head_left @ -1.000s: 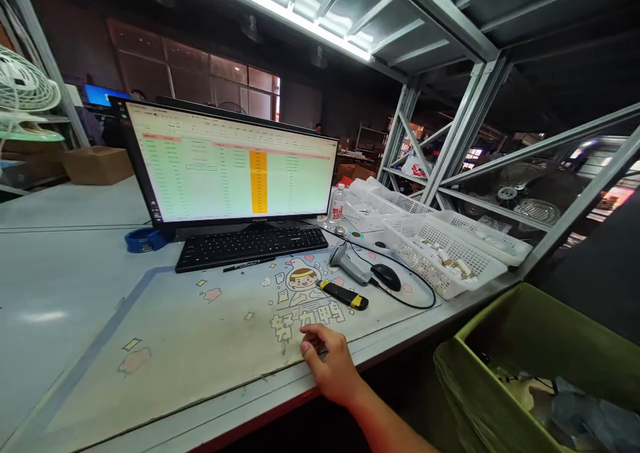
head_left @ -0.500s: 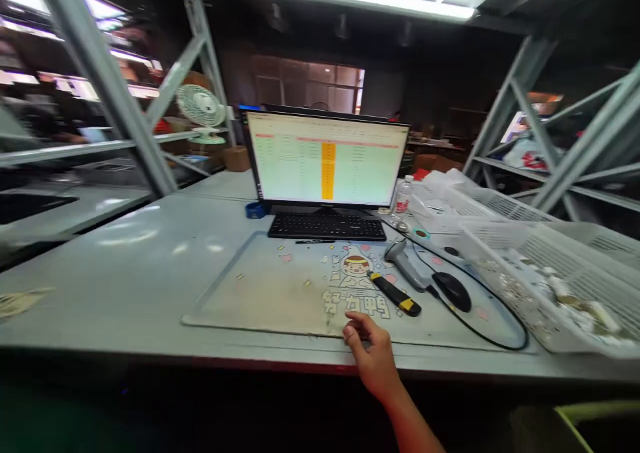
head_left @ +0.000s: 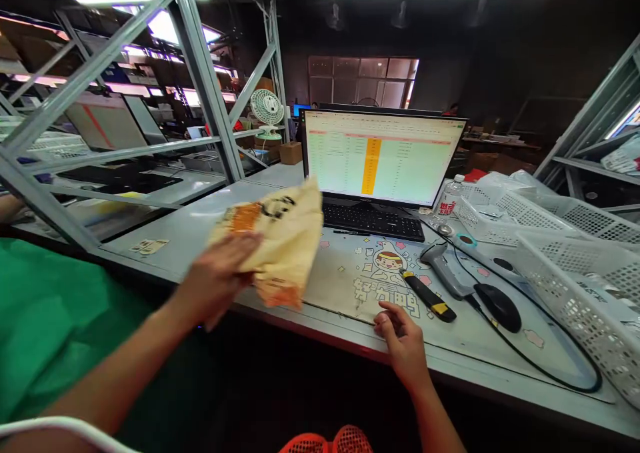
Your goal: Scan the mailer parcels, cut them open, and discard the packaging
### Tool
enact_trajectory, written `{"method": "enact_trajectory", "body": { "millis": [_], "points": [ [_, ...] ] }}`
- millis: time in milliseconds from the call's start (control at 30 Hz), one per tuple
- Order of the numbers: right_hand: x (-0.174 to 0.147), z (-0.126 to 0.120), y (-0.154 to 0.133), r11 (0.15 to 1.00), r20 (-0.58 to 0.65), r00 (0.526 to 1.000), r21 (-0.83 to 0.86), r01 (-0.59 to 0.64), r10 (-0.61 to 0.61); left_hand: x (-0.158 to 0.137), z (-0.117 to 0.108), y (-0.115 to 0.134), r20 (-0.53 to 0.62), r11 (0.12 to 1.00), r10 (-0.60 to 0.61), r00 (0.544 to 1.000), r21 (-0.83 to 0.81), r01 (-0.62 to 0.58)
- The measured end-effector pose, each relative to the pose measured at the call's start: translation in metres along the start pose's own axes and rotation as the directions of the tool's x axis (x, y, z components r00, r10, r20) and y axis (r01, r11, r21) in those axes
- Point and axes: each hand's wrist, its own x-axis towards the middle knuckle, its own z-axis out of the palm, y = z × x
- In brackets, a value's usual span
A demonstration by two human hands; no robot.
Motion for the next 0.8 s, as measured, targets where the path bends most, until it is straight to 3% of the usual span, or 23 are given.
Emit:
{"method": "enact_trajectory", "body": {
  "millis": [67,167,233,333,400,467,533,600,700,800],
  "points": [
    [0.001,-0.002,0.002,1.000,0.007,1.000,-0.004,-0.001,0.001,0.002,0.034,0.021,0.186,0.992,0.113,0.976,-0.082,-0.099],
    [0.002,-0.004,0.004,0.998,-0.042,0.998,-0.052,0.037,-0.039,0.007,0.078,0.060,0.453,0.970,0.225,0.863,-0.190,-0.154],
    [0.005,-0.003,0.003,0.995,-0.146,0.987,-0.086,0.048,-0.060,0.012,0.095,0.077,0.561,0.965,0.249,0.790,-0.216,-0.150],
    [0.014,-0.001,-0.002,0.993,-0.234,0.969,-0.105,0.055,-0.078,0.017,0.105,0.087,0.627,0.961,0.264,0.733,-0.240,-0.141],
    [0.022,-0.003,-0.008,0.980,-0.124,0.982,-0.158,0.121,-0.141,0.013,0.102,0.085,0.594,0.955,0.278,0.755,-0.256,-0.150],
    [0.027,-0.007,-0.015,0.931,0.095,0.970,-0.273,0.242,-0.224,0.002,0.092,0.078,0.506,0.954,0.275,0.818,-0.247,-0.168],
    [0.028,-0.014,-0.018,0.849,0.331,0.916,-0.395,0.351,-0.225,-0.020,0.078,0.063,0.442,0.958,0.264,0.857,-0.226,-0.179],
    [0.025,-0.021,-0.017,0.772,0.503,0.855,-0.492,0.402,-0.124,-0.048,0.065,0.040,0.466,0.967,0.239,0.852,-0.198,-0.162],
    [0.020,-0.025,-0.010,0.669,0.605,0.796,-0.594,0.446,0.007,-0.089,0.056,0.000,0.531,0.992,0.124,0.838,-0.098,-0.084],
    [0.018,-0.022,-0.003,0.599,0.628,0.777,-0.639,0.482,0.044,-0.108,0.060,-0.024,0.433,0.995,0.096,0.896,-0.072,-0.072]
  ]
}}
